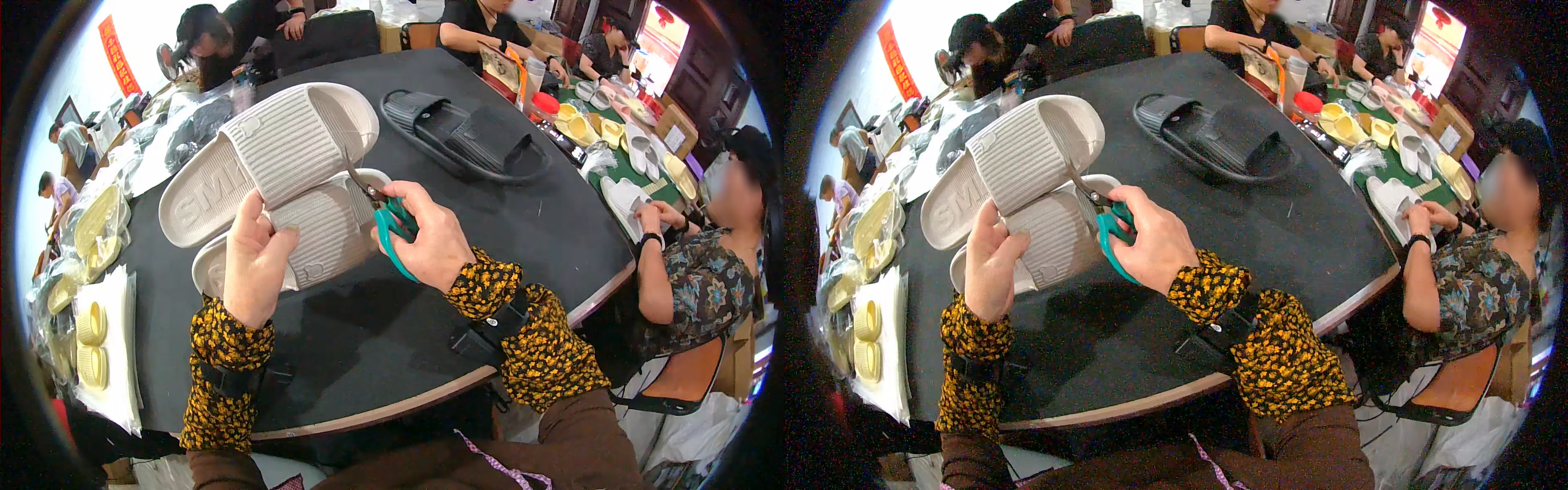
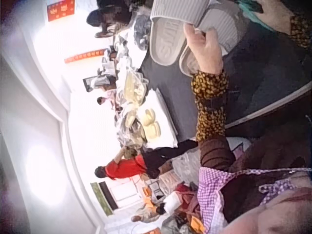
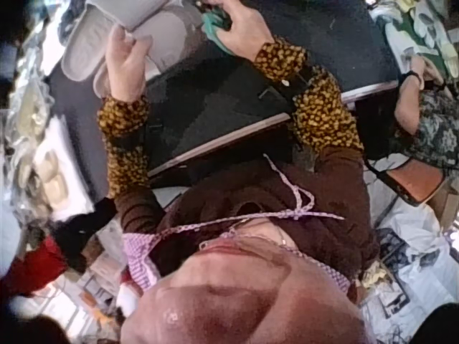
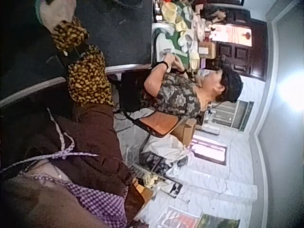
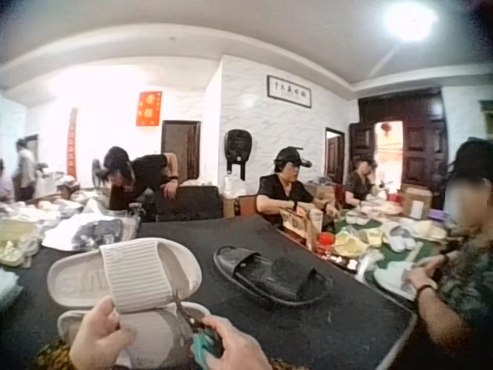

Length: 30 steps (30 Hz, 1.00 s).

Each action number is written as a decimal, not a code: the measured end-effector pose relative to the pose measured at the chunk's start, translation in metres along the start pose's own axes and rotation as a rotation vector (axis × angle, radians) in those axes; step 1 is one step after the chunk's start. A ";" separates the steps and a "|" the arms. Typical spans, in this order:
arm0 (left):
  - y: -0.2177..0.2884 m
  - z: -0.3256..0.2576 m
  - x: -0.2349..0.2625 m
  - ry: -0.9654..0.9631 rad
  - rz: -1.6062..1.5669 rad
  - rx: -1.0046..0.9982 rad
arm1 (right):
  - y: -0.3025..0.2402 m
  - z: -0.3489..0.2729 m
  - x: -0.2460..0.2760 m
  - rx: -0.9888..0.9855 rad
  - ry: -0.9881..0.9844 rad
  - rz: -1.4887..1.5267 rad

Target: Trim excess thread or material from manufactured slides/sandals using scissors.

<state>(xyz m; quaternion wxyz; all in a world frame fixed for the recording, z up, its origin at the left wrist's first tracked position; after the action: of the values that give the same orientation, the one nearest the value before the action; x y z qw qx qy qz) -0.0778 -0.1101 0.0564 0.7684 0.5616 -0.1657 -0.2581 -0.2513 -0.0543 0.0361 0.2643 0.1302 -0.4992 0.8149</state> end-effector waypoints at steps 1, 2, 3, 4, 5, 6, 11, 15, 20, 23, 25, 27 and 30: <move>-0.001 0.000 0.000 -0.003 0.001 0.002 | -0.002 0.000 0.000 0.009 0.002 -0.021; -0.003 0.000 0.000 -0.005 0.003 0.016 | -0.004 0.000 0.001 0.016 0.003 -0.046; -0.005 0.000 0.000 -0.006 0.005 0.030 | -0.004 0.000 0.003 0.013 0.006 -0.048; -0.006 0.000 -0.001 -0.010 0.003 0.031 | -0.003 0.001 0.004 -0.013 -0.009 -0.043; -0.004 0.000 -0.002 -0.019 0.033 0.019 | -0.001 0.001 0.003 -0.036 -0.025 -0.034; -0.002 0.000 -0.003 -0.028 0.062 0.006 | 0.000 0.001 0.003 -0.037 -0.024 -0.034; -0.004 0.000 -0.002 -0.050 0.108 -0.049 | -0.006 0.000 0.007 0.017 0.040 -0.072; -0.001 0.001 -0.003 -0.061 0.178 -0.066 | -0.001 0.001 0.006 0.005 0.028 -0.058; -0.003 0.000 -0.003 -0.072 0.173 -0.043 | 0.004 0.001 0.008 -0.021 0.050 0.094; -0.002 0.001 -0.003 -0.064 0.184 -0.062 | -0.002 0.002 0.011 -0.049 0.044 0.106; 0.000 0.000 -0.002 -0.055 0.199 -0.078 | -0.003 0.002 0.011 -0.039 0.044 0.117; 0.001 0.000 -0.004 -0.071 0.337 -0.048 | -0.005 0.002 0.013 -0.027 0.044 0.128; 0.000 -0.002 -0.003 -0.060 0.400 -0.038 | -0.006 0.002 0.013 -0.053 0.044 0.086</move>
<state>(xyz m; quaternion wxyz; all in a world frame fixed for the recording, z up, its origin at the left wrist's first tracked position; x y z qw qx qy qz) -0.0794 -0.1065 0.0560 0.8095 0.4949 -0.2921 -0.1200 -0.2585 -0.0503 0.0474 0.2433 0.0835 -0.5196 0.8148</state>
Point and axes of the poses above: each hand's wrist, its own z-axis towards the middle knuckle, its own x-axis out of the back of the hand, y = z × x, the point moved 10 cm from there along z, towards the middle knuckle, and after that the axes turned 7 degrees about -y, right-handed, at the moved point
